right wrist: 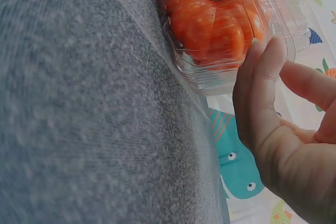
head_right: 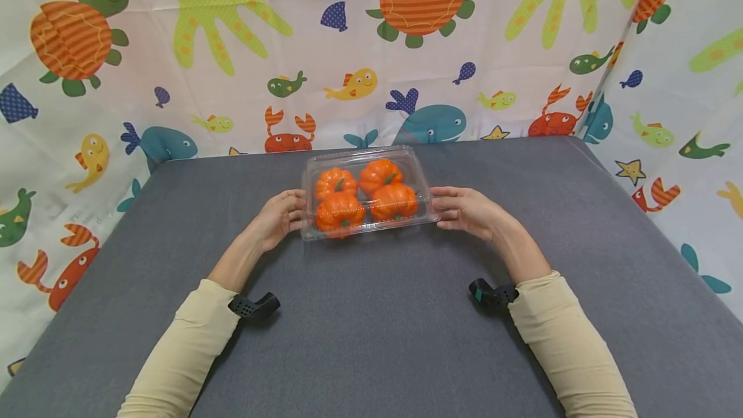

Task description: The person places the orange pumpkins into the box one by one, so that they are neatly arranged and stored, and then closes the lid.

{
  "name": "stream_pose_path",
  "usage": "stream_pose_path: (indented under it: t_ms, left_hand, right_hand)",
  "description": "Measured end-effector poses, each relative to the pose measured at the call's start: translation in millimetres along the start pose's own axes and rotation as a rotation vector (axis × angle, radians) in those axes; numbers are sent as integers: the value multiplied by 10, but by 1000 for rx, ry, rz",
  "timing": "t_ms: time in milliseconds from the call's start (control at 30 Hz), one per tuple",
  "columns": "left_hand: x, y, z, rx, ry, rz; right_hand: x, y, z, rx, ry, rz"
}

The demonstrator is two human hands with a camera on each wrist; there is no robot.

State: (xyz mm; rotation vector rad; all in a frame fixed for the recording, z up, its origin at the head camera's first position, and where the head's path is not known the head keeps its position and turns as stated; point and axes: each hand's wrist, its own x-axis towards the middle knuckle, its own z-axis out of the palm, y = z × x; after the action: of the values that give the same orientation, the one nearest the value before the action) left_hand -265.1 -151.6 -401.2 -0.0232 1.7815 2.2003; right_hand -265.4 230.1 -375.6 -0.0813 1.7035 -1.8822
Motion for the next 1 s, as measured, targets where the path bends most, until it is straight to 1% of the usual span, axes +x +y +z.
stream_pose_path:
  t_ms: [200, 333, 433, 533, 633, 700, 800, 900, 1000]
  left_hand:
    - [-14, -3, -51, 18, -81, -6]
    - [-24, 12, -56, 71, -117, -12]
    - [-34, 34, -46, 136, -110, -38]
    - [-43, 57, -37, 228, -94, -63]
    - [-54, 74, -35, 312, -92, -60]
    - [-66, 85, -33, 338, -99, -56]
    - [-79, 95, -40, 312, -137, -71]
    - [-88, 97, -53, 241, -204, -90]
    - [-90, 94, -64, 156, -271, -95]
  right_hand:
    - [1, 3, -37, -14, 6, -41]
    - [-10, -2, -49, -7, 14, -63]
    - [-21, -6, -52, 8, 6, -61]
    - [-29, -7, -52, 20, -6, -56]
    - [-32, -4, -54, 28, -15, -54]
    - [-32, -2, -57, 38, -19, -50]
    - [-35, 0, -57, 61, -16, -33]
    - [-36, -4, -48, 78, -12, -11]
    - [-36, -13, -35, 69, -23, 15]
